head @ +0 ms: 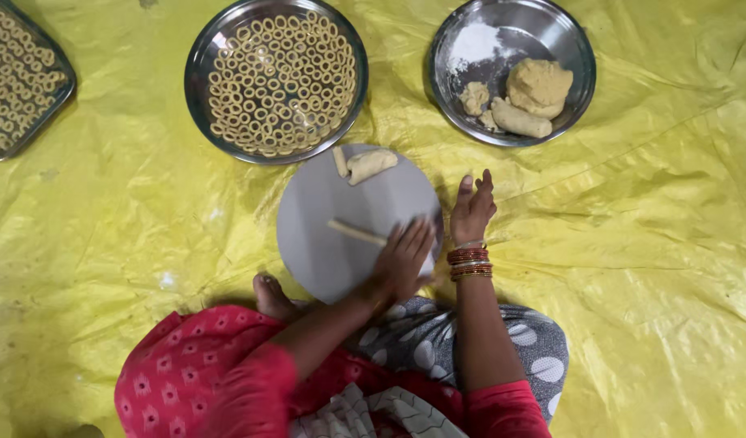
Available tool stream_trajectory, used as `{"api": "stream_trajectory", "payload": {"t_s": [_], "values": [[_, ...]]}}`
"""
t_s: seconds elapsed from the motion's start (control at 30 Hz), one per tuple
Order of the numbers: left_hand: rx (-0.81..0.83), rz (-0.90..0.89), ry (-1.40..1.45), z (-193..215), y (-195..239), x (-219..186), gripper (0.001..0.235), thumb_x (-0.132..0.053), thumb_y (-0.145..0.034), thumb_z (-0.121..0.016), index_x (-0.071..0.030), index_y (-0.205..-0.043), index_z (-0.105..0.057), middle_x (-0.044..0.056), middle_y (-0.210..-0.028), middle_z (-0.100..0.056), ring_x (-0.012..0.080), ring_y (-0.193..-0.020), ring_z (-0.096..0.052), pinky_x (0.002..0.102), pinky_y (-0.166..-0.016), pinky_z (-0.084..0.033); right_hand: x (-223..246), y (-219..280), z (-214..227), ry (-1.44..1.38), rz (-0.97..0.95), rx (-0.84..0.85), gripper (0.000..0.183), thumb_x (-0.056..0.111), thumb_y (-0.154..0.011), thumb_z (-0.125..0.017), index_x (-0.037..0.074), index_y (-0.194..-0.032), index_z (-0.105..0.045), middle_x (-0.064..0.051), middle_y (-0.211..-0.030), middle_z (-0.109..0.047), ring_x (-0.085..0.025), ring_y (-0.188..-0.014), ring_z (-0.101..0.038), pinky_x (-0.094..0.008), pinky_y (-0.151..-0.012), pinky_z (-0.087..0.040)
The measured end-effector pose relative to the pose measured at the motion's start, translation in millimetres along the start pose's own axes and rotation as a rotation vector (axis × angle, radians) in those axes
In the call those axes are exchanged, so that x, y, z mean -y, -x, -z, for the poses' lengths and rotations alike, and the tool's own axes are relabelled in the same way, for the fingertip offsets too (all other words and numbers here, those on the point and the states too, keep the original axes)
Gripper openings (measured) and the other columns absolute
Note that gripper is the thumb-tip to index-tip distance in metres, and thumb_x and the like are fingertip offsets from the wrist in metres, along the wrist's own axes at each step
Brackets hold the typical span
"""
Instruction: The person sits on a yellow tarp and rolls small pieces of dough into thin ropes on a round board. They then join the ends to form rings and place them on a metal tray. The process is repeated with multiple pieces of dough.
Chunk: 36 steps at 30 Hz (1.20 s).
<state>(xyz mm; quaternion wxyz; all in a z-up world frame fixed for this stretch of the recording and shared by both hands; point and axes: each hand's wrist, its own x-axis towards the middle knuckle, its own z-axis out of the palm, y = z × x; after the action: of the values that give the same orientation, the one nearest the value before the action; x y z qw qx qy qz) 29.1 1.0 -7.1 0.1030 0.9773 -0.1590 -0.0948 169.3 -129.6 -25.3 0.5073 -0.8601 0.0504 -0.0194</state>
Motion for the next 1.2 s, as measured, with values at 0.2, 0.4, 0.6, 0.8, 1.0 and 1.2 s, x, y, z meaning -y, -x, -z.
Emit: {"api": "stream_trajectory", "payload": {"t_s": [0.2, 0.4, 0.6, 0.8, 1.0, 1.2], "values": [[-0.054, 0.218, -0.044, 37.9, -93.9, 12.1, 0.099, -0.062, -0.091, -0.048, 0.0, -0.161, -0.015, 0.021, -0.169, -0.01, 0.0322, -0.156, -0.003, 0.057, -0.122, 0.0, -27.5, -12.6, -0.4, -0.055, -0.08, -0.023, 0.079, 0.064, -0.102, -0.041, 0.005, -0.154, -0.038, -0.029, -0.132, -0.063, -0.04, -0.124, -0.059, -0.049, -0.109, -0.042], [-0.116, 0.167, -0.05, 46.0, -15.9, 39.0, 0.102, -0.071, -0.094, -0.043, 0.004, -0.159, -0.022, 0.022, -0.169, -0.014, 0.033, -0.157, -0.008, 0.052, -0.125, -0.005, -35.6, -10.4, -6.3, 0.042, 0.006, -0.035, 0.073, 0.06, -0.108, -0.042, 0.003, -0.154, -0.042, -0.029, -0.131, -0.067, -0.043, -0.122, -0.061, -0.054, -0.109, -0.041], [0.109, 0.103, -0.113, 30.1, 80.0, 30.0, 0.109, -0.075, -0.088, -0.047, 0.004, -0.158, -0.019, 0.022, -0.169, -0.012, 0.0334, -0.157, -0.006, 0.052, -0.124, -0.002, 6.8, 0.2, -4.8, -0.134, -0.074, 0.042, 0.074, 0.059, -0.103, -0.046, 0.003, -0.151, -0.043, -0.027, -0.129, -0.065, -0.039, -0.106, -0.067, -0.048, -0.092, -0.053], [0.016, 0.166, -0.124, 32.2, -8.9, 50.1, 0.104, -0.074, -0.093, -0.042, -0.001, -0.161, -0.014, 0.014, -0.17, -0.015, 0.0286, -0.158, -0.008, 0.053, -0.126, -0.001, 10.2, 1.2, -3.8, -0.064, -0.054, 0.035, 0.068, 0.055, -0.102, -0.048, 0.002, -0.146, -0.048, -0.026, -0.121, -0.07, -0.038, -0.101, -0.071, -0.046, -0.09, -0.055], [0.019, 0.166, -0.078, 36.3, -17.3, 50.5, 0.109, -0.078, -0.09, -0.043, 0.0, -0.161, -0.015, 0.016, -0.169, -0.015, 0.0305, -0.158, -0.01, 0.052, -0.125, -0.003, -14.2, -1.8, -5.0, 0.023, 0.097, 0.008, 0.065, 0.053, -0.109, -0.045, 0.001, -0.146, -0.049, -0.028, -0.121, -0.071, -0.042, -0.112, -0.066, -0.051, -0.1, -0.048], [0.178, 0.191, 0.052, 49.0, 92.0, 14.8, 0.118, -0.084, -0.082, -0.041, 0.001, -0.159, -0.011, 0.02, -0.169, -0.008, 0.0328, -0.156, -0.005, 0.052, -0.123, -0.005, -4.9, 2.2, -10.2, -0.014, -0.044, 0.072, 0.069, 0.057, -0.102, -0.044, 0.004, -0.146, -0.047, -0.026, -0.122, -0.069, -0.044, -0.106, -0.066, -0.052, -0.096, -0.05]]}}
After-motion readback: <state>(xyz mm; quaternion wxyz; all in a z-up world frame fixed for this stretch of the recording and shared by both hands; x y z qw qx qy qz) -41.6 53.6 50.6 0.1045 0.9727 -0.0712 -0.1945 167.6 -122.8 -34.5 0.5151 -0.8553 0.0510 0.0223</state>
